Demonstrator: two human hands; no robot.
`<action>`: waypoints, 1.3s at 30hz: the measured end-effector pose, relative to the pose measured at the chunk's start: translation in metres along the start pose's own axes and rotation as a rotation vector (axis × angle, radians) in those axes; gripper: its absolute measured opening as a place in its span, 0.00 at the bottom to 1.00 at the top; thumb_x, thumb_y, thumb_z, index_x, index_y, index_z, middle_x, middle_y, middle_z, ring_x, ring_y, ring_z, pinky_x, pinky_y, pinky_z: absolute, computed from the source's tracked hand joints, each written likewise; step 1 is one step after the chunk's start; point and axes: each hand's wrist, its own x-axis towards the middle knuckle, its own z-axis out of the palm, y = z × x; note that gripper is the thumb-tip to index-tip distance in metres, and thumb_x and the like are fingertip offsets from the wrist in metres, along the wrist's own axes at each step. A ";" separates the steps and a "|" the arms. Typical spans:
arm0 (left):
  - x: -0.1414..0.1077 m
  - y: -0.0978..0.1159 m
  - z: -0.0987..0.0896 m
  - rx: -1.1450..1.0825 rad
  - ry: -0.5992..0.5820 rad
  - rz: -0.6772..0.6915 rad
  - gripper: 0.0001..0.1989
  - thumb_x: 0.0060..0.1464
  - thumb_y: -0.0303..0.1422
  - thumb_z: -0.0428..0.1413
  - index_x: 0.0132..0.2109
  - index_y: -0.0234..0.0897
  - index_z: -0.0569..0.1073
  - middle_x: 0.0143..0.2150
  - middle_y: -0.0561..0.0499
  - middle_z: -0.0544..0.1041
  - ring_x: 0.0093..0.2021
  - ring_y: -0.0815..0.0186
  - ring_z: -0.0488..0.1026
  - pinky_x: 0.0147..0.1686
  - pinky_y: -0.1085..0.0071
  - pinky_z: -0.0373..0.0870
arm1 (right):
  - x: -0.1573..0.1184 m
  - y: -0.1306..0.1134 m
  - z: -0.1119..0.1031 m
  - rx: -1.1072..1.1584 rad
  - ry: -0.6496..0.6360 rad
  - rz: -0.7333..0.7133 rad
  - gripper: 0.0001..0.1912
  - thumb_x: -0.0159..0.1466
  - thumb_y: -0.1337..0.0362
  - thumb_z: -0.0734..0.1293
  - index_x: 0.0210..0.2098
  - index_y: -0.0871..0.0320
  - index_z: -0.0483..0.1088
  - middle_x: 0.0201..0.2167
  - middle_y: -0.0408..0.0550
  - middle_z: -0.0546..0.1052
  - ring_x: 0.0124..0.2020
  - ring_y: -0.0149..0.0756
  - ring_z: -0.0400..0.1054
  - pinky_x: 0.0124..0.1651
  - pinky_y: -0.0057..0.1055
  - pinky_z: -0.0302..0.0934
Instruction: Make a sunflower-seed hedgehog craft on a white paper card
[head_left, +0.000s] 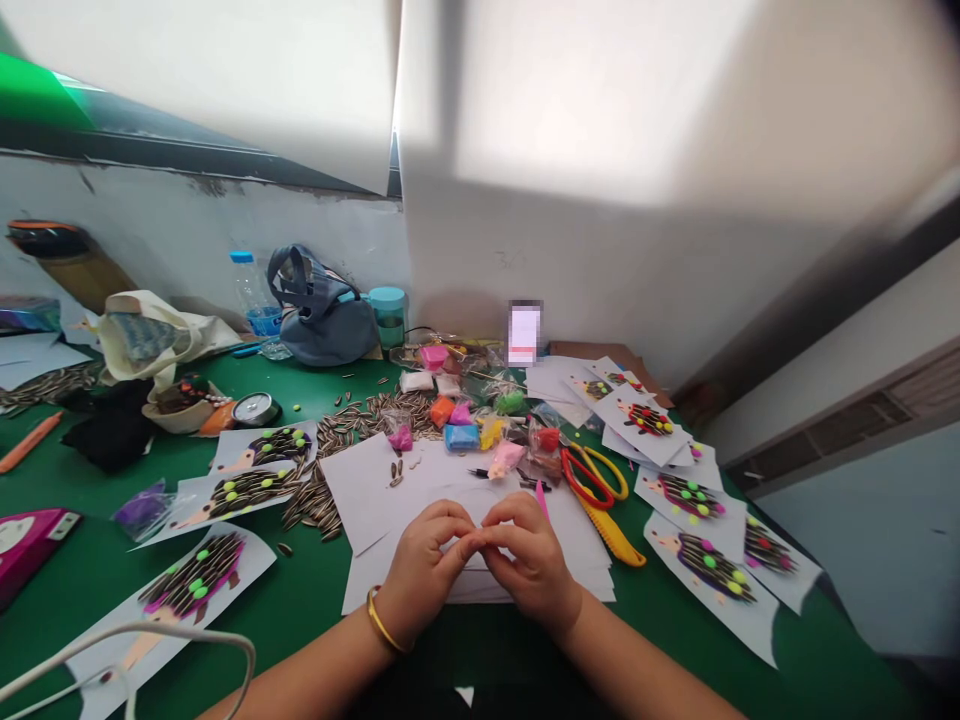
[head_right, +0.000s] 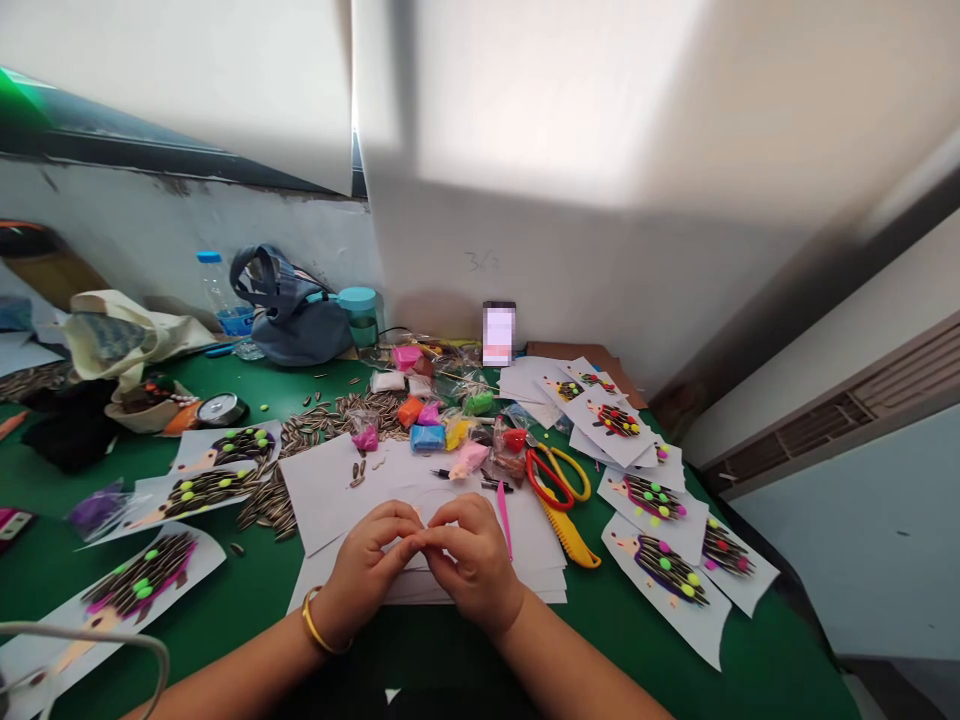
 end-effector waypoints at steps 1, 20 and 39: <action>0.000 0.001 0.000 -0.004 -0.011 0.000 0.18 0.65 0.41 0.49 0.33 0.38 0.77 0.36 0.46 0.76 0.40 0.62 0.73 0.44 0.65 0.71 | 0.000 0.000 0.000 -0.008 -0.003 -0.006 0.10 0.63 0.70 0.67 0.41 0.50 0.75 0.35 0.46 0.75 0.38 0.38 0.68 0.41 0.39 0.64; -0.003 -0.032 -0.041 0.620 -0.222 0.085 0.34 0.48 0.39 0.65 0.62 0.46 0.67 0.61 0.45 0.71 0.61 0.49 0.65 0.59 0.51 0.60 | 0.000 0.024 0.003 -0.344 -0.276 0.017 0.04 0.62 0.69 0.67 0.33 0.54 0.73 0.43 0.49 0.75 0.47 0.43 0.66 0.50 0.43 0.59; -0.003 -0.034 -0.038 0.611 -0.250 0.029 0.37 0.47 0.38 0.65 0.64 0.45 0.63 0.60 0.44 0.72 0.61 0.49 0.65 0.59 0.51 0.57 | -0.018 0.014 -0.008 -0.463 -0.572 -0.080 0.23 0.58 0.70 0.67 0.53 0.52 0.69 0.51 0.52 0.73 0.51 0.50 0.63 0.50 0.45 0.58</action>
